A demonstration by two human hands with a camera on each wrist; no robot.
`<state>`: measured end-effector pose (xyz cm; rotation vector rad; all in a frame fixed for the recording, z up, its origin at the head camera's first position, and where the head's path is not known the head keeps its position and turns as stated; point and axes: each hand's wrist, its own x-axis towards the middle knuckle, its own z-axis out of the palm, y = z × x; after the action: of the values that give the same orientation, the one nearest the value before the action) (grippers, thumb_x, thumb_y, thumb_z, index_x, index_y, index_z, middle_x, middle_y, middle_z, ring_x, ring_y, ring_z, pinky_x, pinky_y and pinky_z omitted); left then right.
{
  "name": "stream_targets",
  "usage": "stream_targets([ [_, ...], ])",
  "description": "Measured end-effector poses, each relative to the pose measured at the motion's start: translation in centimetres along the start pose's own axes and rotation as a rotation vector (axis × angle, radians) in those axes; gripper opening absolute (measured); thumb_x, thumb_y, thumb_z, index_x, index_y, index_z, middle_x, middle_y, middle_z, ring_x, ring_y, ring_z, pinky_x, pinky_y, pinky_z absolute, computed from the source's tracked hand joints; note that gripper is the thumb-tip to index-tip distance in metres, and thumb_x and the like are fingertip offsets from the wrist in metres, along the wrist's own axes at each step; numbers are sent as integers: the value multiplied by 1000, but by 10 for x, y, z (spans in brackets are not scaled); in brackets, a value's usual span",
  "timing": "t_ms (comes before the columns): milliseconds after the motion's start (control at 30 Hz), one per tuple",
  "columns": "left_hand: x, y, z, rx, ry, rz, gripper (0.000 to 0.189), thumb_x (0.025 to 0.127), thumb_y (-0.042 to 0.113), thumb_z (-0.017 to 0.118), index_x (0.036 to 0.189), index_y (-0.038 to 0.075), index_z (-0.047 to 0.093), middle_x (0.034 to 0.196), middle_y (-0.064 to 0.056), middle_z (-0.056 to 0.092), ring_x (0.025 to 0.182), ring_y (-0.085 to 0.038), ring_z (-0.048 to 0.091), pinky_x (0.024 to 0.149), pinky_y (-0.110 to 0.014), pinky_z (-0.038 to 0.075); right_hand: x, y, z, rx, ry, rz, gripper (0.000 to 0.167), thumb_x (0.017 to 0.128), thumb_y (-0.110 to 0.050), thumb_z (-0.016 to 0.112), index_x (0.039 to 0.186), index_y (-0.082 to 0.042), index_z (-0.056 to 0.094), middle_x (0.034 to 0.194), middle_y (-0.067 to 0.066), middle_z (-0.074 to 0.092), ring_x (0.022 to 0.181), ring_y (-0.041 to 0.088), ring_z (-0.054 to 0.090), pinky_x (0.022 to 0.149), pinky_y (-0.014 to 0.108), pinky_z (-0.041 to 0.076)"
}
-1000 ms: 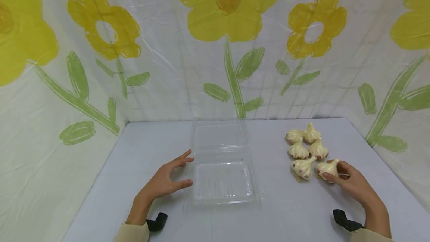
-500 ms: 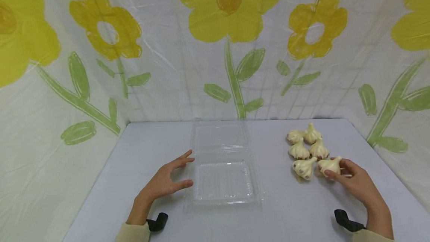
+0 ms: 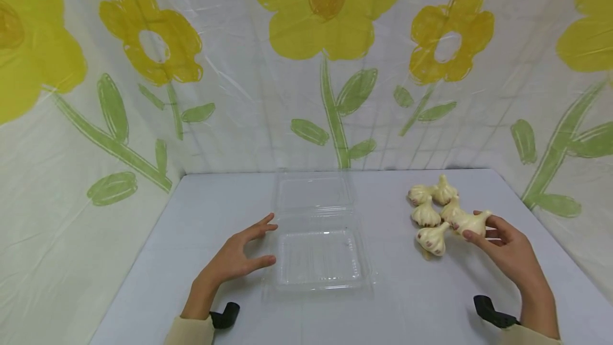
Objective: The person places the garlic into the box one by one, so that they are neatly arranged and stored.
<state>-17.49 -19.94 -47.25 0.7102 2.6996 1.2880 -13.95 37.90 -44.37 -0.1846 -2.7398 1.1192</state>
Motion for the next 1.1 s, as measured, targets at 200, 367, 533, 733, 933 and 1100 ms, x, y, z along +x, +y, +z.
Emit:
stream_targets([
  [200, 0, -1, 1, -6, 0, 3, 68, 86, 37, 83, 146, 21, 56, 166, 6, 35, 139, -31, 54, 115, -64, 36, -1, -13, 2, -8, 30, -16, 68, 92, -43, 75, 147, -10, 53, 112, -11, 62, 82, -12, 55, 66, 14, 49],
  [367, 0, -1, 1, 3, 2, 9, 68, 85, 38, 82, 146, 22, 57, 166, 7, 35, 138, -30, 55, 115, -63, 36, -1, -23, 2, -28, 53, -36, 68, 91, -43, 76, 147, -12, 54, 118, -4, 61, 84, -14, 51, 67, 13, 46],
  [533, 0, 1, 0, 1, 1, 8, 68, 85, 37, 83, 146, 21, 57, 166, 5, 36, 138, -31, 55, 115, -64, 36, -2, -31, 4, -8, 72, -82, 67, 90, -39, 79, 146, -12, 56, 114, -33, 53, 87, -15, 51, 69, 10, 45],
  [733, 1, 3, -1, 6, 1, 3, 68, 85, 36, 83, 146, 21, 57, 166, 7, 36, 138, -32, 54, 115, -65, 35, -1, -41, 9, -34, 30, -82, 67, 90, -40, 78, 147, -13, 55, 126, 7, 66, 87, -12, 50, 69, 17, 47],
  [933, 0, 2, -1, 1, -1, -2, 68, 85, 37, 83, 146, 22, 57, 166, 9, 35, 139, -32, 54, 115, -65, 35, -1, -51, 18, -39, -26, -78, 63, 91, -42, 76, 142, -10, 55, 126, 22, 66, 95, 8, 57, 72, 30, 50],
  [1100, 1, 1, 0, 16, 1, 6, 67, 87, 36, 81, 147, 22, 55, 166, 11, 33, 138, -31, 55, 114, -65, 36, 0, -58, 24, -34, -31, -119, 55, 92, -40, 76, 134, -10, 58, 120, 19, 68, 92, 0, 56, 71, 31, 50],
])
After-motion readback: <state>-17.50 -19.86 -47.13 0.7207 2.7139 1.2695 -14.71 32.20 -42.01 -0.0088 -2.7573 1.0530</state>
